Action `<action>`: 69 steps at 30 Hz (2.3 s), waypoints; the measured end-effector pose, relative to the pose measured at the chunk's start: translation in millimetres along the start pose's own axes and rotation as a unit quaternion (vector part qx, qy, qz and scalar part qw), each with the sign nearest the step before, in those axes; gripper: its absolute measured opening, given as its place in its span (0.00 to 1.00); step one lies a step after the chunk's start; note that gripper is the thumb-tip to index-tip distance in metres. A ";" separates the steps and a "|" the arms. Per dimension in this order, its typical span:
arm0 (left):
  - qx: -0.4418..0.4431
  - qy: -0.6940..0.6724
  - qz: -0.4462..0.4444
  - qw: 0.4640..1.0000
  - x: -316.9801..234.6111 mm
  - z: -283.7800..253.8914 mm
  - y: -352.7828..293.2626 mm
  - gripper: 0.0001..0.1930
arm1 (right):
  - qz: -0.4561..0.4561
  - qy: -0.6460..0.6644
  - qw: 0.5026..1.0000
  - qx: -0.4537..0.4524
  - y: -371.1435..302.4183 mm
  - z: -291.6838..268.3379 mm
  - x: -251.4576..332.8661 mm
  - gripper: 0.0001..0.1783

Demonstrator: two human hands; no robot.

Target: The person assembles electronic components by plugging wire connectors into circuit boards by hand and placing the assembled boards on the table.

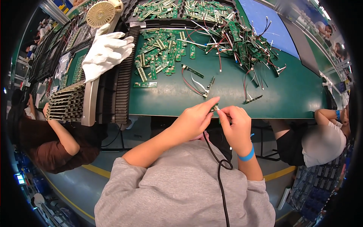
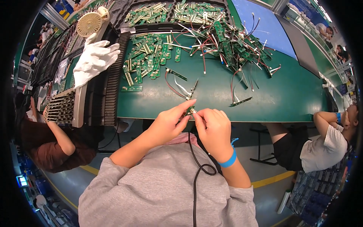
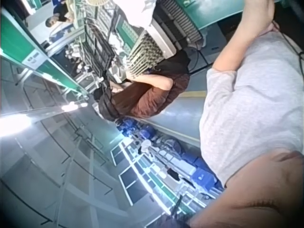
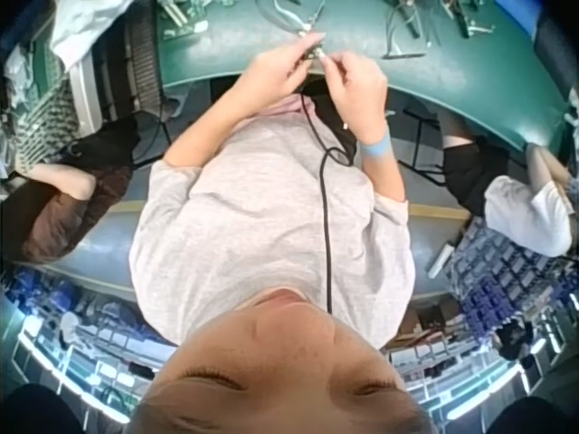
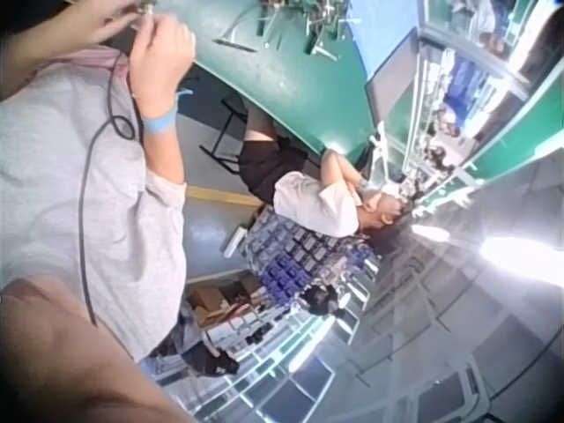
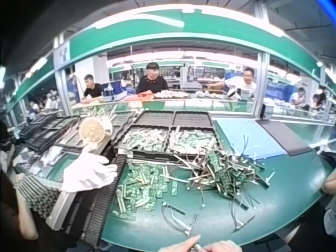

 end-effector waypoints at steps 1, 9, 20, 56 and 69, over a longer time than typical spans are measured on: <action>-0.010 0.031 0.028 0.999 -1.1 1.0 -1.4 0.24 | -0.017 -0.014 1.000 -0.008 -0.1 0.1 2.1 0.06; -0.011 0.092 0.115 0.989 -3.7 6.0 -5.2 0.25 | -0.047 -0.037 0.998 -0.001 -3.4 2.6 2.6 0.07; 0.032 -0.019 -0.053 0.998 4.6 7.3 -0.1 0.22 | 0.025 0.005 0.997 0.078 4.0 1.4 -18.9 0.05; 0.002 -0.420 -0.352 0.837 50.4 11.8 -6.3 0.19 | 0.279 0.241 0.927 0.068 -28.2 32.2 -49.4 0.07; -0.003 -0.499 -0.357 0.790 48.1 15.8 -9.2 0.13 | 0.297 0.282 0.912 0.022 -23.6 29.9 -43.8 0.05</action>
Point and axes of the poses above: each hand's wrist, its own y-axis towards the middle knuckle, its own z-axis out of the palm, x = y × z, the point moved 4 cm from there along y, towards the middle knuckle, and after that the axes turned 12 degrees about -x, right-handed, at the moved point
